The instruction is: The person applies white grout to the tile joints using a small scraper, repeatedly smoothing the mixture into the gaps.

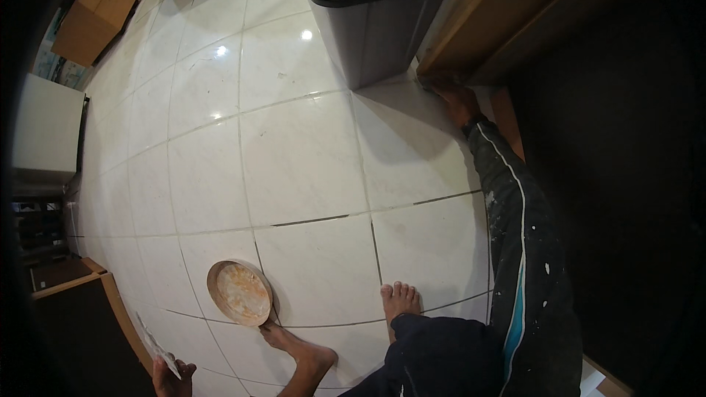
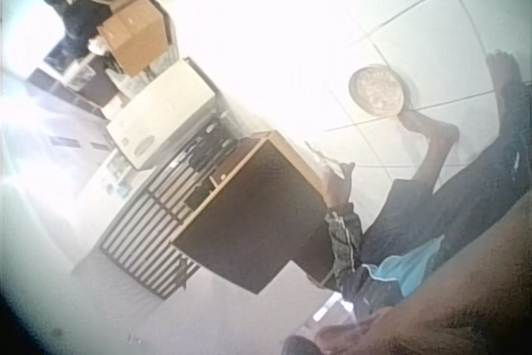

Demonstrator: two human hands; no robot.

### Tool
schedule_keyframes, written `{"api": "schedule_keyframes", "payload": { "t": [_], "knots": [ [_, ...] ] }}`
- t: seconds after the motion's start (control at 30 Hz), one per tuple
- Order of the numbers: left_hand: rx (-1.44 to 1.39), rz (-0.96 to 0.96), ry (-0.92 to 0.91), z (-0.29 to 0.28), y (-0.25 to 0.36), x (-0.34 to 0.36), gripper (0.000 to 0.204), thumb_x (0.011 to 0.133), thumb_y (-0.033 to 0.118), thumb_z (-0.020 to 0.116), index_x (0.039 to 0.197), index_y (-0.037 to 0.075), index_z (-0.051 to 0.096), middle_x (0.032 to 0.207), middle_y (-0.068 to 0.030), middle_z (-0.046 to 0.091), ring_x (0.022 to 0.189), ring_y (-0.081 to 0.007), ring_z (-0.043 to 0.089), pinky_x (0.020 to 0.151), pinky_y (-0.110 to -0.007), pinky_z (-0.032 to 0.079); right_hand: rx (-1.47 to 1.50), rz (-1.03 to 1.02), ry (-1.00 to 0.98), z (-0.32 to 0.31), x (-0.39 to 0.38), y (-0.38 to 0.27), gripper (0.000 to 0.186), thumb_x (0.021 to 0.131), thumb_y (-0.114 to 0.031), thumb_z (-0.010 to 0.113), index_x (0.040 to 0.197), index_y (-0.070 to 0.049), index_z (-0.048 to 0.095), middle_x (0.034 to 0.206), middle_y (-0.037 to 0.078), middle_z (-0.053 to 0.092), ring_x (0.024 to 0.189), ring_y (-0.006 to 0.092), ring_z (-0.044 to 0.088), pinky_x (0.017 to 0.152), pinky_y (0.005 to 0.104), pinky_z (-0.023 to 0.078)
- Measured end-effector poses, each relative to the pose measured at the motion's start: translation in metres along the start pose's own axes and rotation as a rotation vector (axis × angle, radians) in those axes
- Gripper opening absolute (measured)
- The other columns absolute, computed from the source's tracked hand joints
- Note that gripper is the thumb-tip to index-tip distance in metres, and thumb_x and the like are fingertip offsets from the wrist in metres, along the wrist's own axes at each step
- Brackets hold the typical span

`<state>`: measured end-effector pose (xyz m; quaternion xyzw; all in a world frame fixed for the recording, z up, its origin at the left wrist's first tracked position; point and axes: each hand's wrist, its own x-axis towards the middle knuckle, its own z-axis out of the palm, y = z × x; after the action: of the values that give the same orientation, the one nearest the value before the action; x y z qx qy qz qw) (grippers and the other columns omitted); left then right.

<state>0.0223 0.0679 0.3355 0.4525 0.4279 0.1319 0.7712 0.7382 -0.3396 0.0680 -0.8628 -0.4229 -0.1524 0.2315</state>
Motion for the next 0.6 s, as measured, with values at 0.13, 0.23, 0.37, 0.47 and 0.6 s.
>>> {"api": "schedule_keyframes", "payload": {
  "t": [0.13, 0.23, 0.37, 0.47, 0.6],
  "knots": [
    [0.007, 0.006, -0.013, -0.001, 0.001, 0.001, 0.026, 0.094, 0.018, 0.055, 0.116, 0.007, 0.063, 0.112, -0.0066, 0.067, 0.098, -0.0226, 0.062, 0.1, -0.053, 0.04, 0.015, 0.022, -0.028, 0.006, -0.003, 0.012, 0.061, 0.072, 0.013, 0.046, 0.123, -0.015, 0.062, 0.131, 0.008, 0.058, 0.124, 0.0271, 0.052, 0.104, 0.0372, 0.043],
    [0.019, 0.012, -0.014, -0.001, 0.001, 0.003, 0.026, 0.094, 0.018, 0.055, 0.116, 0.007, 0.063, 0.112, -0.0072, 0.066, 0.098, -0.0232, 0.062, 0.1, -0.054, 0.04, -0.087, 0.014, -0.004, 0.01, -0.004, 0.017, 0.059, 0.072, 0.012, 0.047, 0.123, -0.014, 0.062, 0.134, 0.008, 0.056, 0.127, 0.0277, 0.048, 0.108, 0.037, 0.038],
    [-0.005, 0.002, 0.004, 0.005, -0.003, 0.012, 0.027, 0.094, 0.017, 0.056, 0.117, 0.005, 0.061, 0.112, -0.0085, 0.066, 0.096, -0.0238, 0.062, 0.1, -0.055, 0.04, 0.56, 0.472, -0.051, 0.001, 0.0, 0.007, 0.052, 0.073, 0.005, 0.051, 0.119, -0.016, 0.061, 0.13, 0.007, 0.055, 0.124, 0.028, 0.046, 0.106, 0.0386, 0.035],
    [0.069, 0.073, 0.143, 0.014, -0.011, -0.005, 0.024, 0.094, 0.023, 0.056, 0.114, 0.009, 0.058, 0.102, -0.0037, 0.064, 0.086, -0.0191, 0.062, 0.085, -0.047, 0.045, -0.116, 0.417, -0.319, 0.082, -0.16, -0.151, 0.033, 0.08, -0.008, 0.05, 0.111, -0.017, 0.058, 0.117, 0.007, 0.054, 0.109, 0.0278, 0.048, 0.093, 0.0423, 0.038],
    [0.105, 0.108, 0.18, 0.013, -0.021, 0.016, 0.02, 0.094, 0.029, 0.058, 0.109, 0.016, 0.055, 0.089, 0.0027, 0.061, 0.073, -0.0136, 0.061, 0.071, -0.042, 0.048, -0.399, 0.477, -0.44, 0.13, -0.404, -0.371, 0.013, 0.089, -0.026, 0.048, 0.099, -0.02, 0.054, 0.098, 0.006, 0.052, 0.09, 0.0276, 0.051, 0.075, 0.0472, 0.043]
  ]
}}
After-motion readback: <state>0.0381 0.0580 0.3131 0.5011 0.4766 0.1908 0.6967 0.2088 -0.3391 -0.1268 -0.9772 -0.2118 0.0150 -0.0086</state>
